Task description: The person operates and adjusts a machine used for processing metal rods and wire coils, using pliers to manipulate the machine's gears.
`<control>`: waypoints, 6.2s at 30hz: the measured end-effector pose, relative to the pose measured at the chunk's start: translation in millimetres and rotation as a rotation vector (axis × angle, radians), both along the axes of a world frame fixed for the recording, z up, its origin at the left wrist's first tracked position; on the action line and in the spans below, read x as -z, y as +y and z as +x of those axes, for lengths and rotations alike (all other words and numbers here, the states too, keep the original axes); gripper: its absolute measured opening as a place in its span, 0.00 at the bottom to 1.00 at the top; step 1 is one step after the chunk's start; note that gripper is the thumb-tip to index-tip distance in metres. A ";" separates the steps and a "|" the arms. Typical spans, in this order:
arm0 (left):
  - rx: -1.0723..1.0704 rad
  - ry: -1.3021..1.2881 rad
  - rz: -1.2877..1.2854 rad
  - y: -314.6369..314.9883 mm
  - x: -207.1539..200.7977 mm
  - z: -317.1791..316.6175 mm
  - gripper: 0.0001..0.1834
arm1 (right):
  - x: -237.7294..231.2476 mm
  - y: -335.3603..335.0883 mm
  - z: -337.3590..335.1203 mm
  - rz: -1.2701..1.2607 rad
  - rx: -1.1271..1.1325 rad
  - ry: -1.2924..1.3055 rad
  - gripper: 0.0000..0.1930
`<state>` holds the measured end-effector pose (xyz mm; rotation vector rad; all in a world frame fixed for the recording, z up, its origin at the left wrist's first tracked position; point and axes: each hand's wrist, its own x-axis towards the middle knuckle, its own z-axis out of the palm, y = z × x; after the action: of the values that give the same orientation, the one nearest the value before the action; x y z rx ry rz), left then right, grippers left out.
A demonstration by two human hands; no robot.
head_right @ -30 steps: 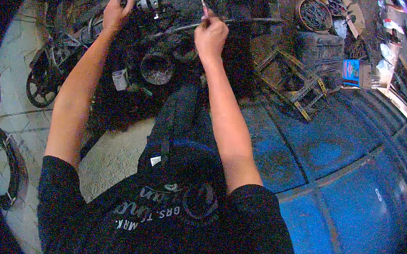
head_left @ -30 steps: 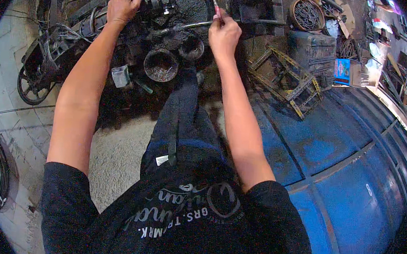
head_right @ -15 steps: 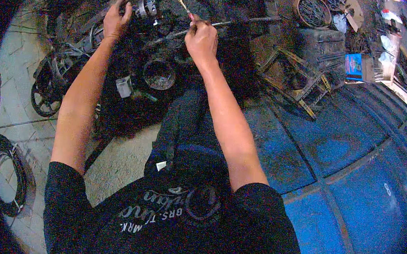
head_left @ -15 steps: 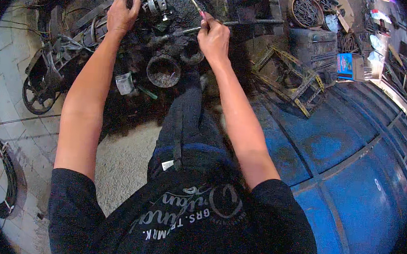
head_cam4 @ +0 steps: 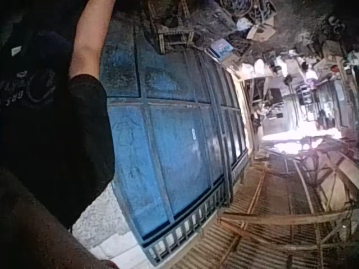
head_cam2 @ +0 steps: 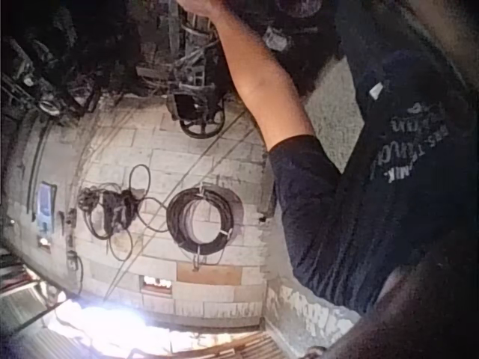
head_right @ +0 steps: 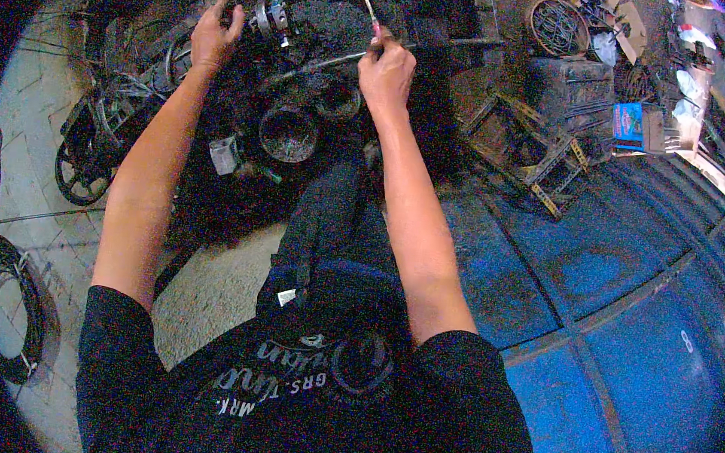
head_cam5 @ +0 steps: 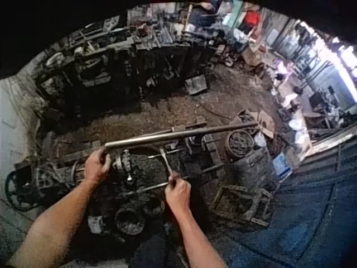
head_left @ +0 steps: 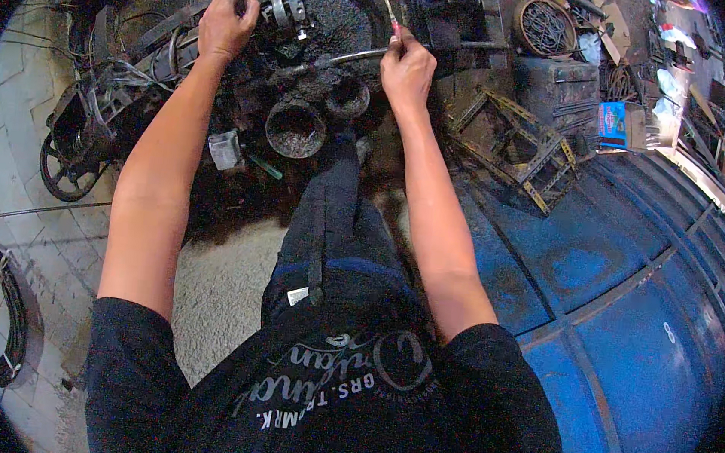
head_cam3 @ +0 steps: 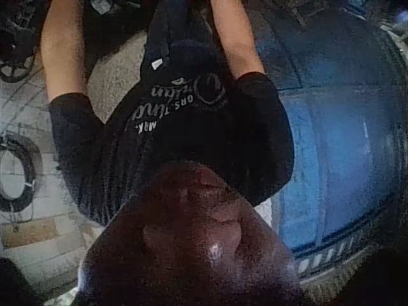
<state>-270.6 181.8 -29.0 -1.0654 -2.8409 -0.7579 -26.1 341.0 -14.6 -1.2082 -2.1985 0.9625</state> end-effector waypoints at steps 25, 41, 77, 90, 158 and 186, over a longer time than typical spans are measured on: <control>-0.001 -0.033 -0.018 4.3 0.8 0.5 0.18 | 43.3 -7.8 49.9 -0.108 0.068 -0.002 0.12; 0.011 -0.020 -0.012 1.2 -3.1 1.7 0.20 | -6.3 -24.5 -9.9 -1.478 0.073 0.321 0.11; 0.019 -0.019 -0.026 6.8 2.8 1.1 0.19 | 137.6 103.6 106.6 0.111 0.556 0.058 0.09; 0.025 -0.043 -0.045 9.0 6.3 -0.4 0.19 | 123.6 62.4 117.0 0.299 0.226 0.045 0.13; -0.708 -0.264 0.076 -536.2 -63.1 -224.7 0.30 | -206.1 -447.0 -288.1 0.538 -0.627 -0.739 0.10; -0.816 -0.365 -0.005 -532.7 -57.5 -234.4 0.36 | -163.5 -425.3 -284.1 0.259 -0.538 -0.596 0.13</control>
<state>-505.0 -350.9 28.5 0.3063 -3.1197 -0.8942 -310.2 -84.3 148.9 -0.8641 -3.1085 0.4909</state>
